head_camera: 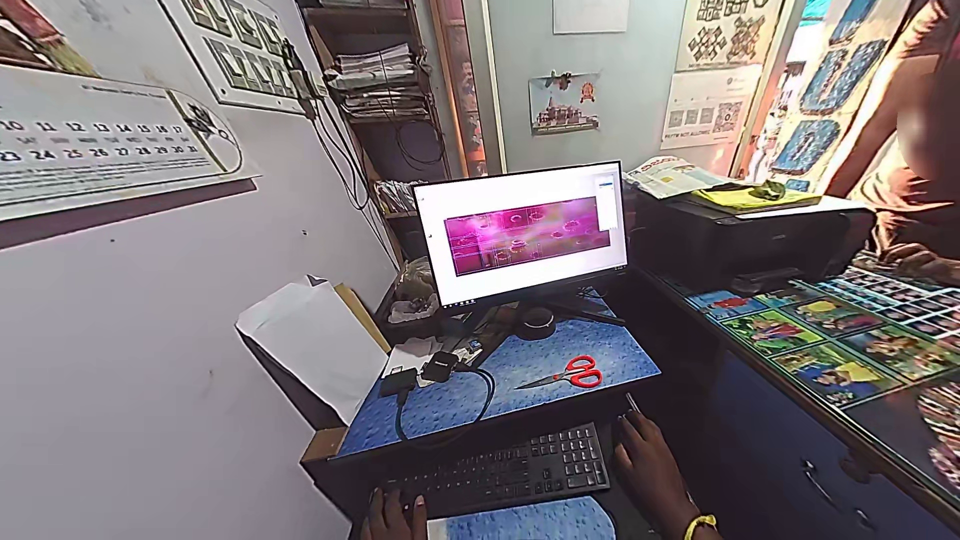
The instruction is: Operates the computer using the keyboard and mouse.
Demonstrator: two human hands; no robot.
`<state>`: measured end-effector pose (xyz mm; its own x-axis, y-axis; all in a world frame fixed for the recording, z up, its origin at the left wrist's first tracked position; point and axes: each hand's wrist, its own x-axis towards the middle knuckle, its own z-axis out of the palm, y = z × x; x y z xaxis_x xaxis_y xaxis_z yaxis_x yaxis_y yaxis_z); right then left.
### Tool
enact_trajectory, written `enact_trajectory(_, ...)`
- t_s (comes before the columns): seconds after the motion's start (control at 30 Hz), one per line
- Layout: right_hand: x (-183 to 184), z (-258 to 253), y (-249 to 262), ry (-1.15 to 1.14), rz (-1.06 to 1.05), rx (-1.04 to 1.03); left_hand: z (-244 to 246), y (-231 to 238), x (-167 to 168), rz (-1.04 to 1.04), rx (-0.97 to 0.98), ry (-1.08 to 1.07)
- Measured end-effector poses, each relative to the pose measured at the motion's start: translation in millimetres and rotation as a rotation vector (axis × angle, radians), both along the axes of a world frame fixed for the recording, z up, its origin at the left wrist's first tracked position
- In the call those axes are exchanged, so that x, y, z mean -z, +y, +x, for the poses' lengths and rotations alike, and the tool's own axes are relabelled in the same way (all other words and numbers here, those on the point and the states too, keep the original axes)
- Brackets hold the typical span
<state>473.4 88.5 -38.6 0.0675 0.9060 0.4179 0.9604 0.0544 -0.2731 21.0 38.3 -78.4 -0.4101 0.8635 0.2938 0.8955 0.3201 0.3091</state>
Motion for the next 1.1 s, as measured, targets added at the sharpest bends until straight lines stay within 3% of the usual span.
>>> enact_trajectory(0.2,2,1,1,-0.005,0.006,0.000,-3,2,5,0.015,0.001,0.006)
enact_trajectory(0.37,-1,-2,1,-0.010,0.018,0.002,7,-7,-16,0.056,0.032,-0.061)
enact_trajectory(1.1,1,0,2,-0.008,0.071,0.004,6,-5,-13,0.072,0.036,-0.054)
